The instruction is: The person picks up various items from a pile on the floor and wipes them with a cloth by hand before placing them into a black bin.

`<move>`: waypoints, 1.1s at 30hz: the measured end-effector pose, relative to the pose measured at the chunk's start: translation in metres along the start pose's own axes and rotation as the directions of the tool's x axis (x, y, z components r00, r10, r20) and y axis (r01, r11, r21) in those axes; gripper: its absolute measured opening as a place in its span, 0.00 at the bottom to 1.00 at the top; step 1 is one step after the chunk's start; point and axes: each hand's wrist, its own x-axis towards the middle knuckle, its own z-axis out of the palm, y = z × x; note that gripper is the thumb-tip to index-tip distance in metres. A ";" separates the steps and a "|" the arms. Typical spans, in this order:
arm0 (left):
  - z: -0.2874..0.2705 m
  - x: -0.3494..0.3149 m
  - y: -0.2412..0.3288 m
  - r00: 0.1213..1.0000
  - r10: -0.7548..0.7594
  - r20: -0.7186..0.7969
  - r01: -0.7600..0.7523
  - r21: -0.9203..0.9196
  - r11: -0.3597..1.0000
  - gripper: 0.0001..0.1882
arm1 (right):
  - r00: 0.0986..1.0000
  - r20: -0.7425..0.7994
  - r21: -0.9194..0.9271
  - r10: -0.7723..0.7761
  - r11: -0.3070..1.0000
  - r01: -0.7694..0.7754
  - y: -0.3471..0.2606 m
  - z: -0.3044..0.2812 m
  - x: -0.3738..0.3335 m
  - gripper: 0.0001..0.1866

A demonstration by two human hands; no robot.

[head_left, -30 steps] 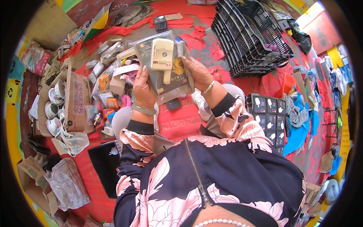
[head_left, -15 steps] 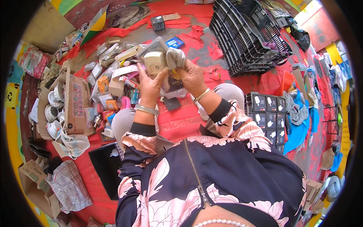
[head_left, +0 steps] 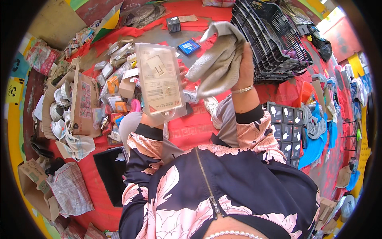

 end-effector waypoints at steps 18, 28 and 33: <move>-0.068 0.003 -0.050 0.962 0.036 -0.272 -0.130 -0.335 0.933 0.23 | 0.683 0.587 -0.796 0.434 0.153 0.586 0.105 0.017 -0.061 0.22; -0.076 0.007 -0.053 0.934 0.266 -0.237 -0.100 0.542 0.834 0.18 | 0.549 0.769 -0.527 0.328 -0.162 0.834 0.092 0.033 -0.048 0.18; -0.074 0.019 -0.042 0.859 0.472 0.198 -0.205 0.978 -0.038 0.16 | 0.734 0.669 -0.661 0.116 -0.359 0.659 0.073 0.004 0.000 0.16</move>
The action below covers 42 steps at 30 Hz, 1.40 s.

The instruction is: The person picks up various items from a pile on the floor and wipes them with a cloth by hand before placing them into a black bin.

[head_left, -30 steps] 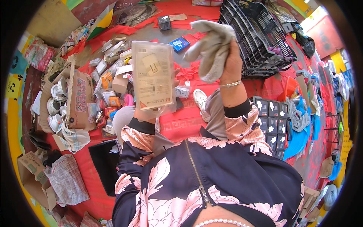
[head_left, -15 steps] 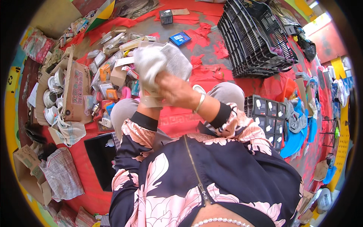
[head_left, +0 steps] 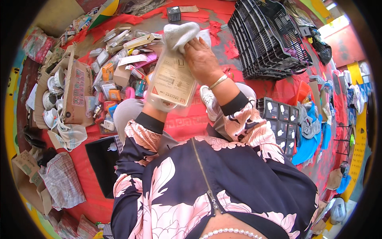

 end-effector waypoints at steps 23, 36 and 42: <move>-0.194 -0.102 -0.030 0.764 -0.526 -0.374 -0.401 -0.914 0.067 0.19 | 0.674 0.305 0.796 0.673 0.209 -0.568 0.030 -0.029 -0.056 0.14; -0.295 -0.487 -0.073 -0.606 -0.783 -0.139 -0.144 -0.949 0.279 0.19 | 0.420 0.618 0.669 0.665 -0.164 -0.725 0.099 -0.019 -0.089 0.12; -0.264 -0.625 -0.136 -0.667 -0.720 -0.190 0.401 -0.906 -0.133 0.18 | 0.381 0.602 0.648 0.701 -0.150 -0.747 0.099 -0.010 -0.084 0.13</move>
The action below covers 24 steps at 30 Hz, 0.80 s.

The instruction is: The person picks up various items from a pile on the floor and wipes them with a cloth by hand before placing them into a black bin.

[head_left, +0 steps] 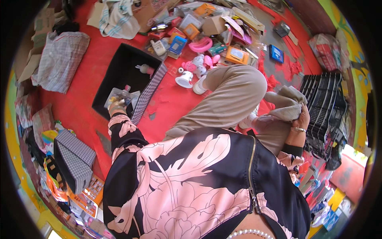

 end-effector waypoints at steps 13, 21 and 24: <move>0.189 -0.198 0.054 0.175 0.961 0.213 -0.870 0.490 0.049 0.12 | 1.000 -0.007 0.037 -0.028 0.999 0.029 -0.002 0.023 -0.021 0.14; 0.355 -0.231 -0.036 0.419 0.260 0.870 -0.906 0.378 0.193 0.36 | 1.000 0.025 0.040 0.015 0.999 -0.017 -0.011 0.045 -0.029 0.14; 0.396 -0.223 -0.058 0.511 0.322 0.797 -0.855 0.510 0.095 0.45 | 0.998 0.052 0.018 0.019 1.000 -0.020 -0.012 0.052 -0.029 0.15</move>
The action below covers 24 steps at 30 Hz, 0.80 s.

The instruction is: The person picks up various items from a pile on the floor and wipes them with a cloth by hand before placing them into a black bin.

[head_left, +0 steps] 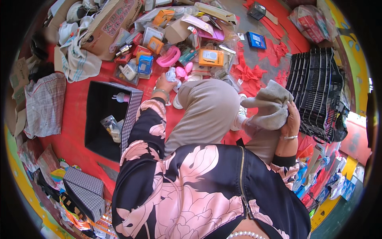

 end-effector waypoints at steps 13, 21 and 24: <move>-0.003 0.025 -0.003 0.998 0.009 0.070 0.022 -0.428 0.903 0.33 | 0.999 -0.013 -0.015 0.042 0.999 -0.042 -0.009 0.015 0.001 0.14; -0.114 -0.056 0.036 0.910 0.363 0.200 0.286 -0.936 -0.203 0.22 | 0.999 0.036 0.056 -0.029 0.998 0.027 -0.011 0.014 -0.007 0.14; -0.161 -0.086 0.089 0.840 0.536 0.087 0.291 -0.906 -0.309 0.24 | 0.990 0.108 0.249 -0.088 0.967 0.059 -0.017 0.028 -0.011 0.15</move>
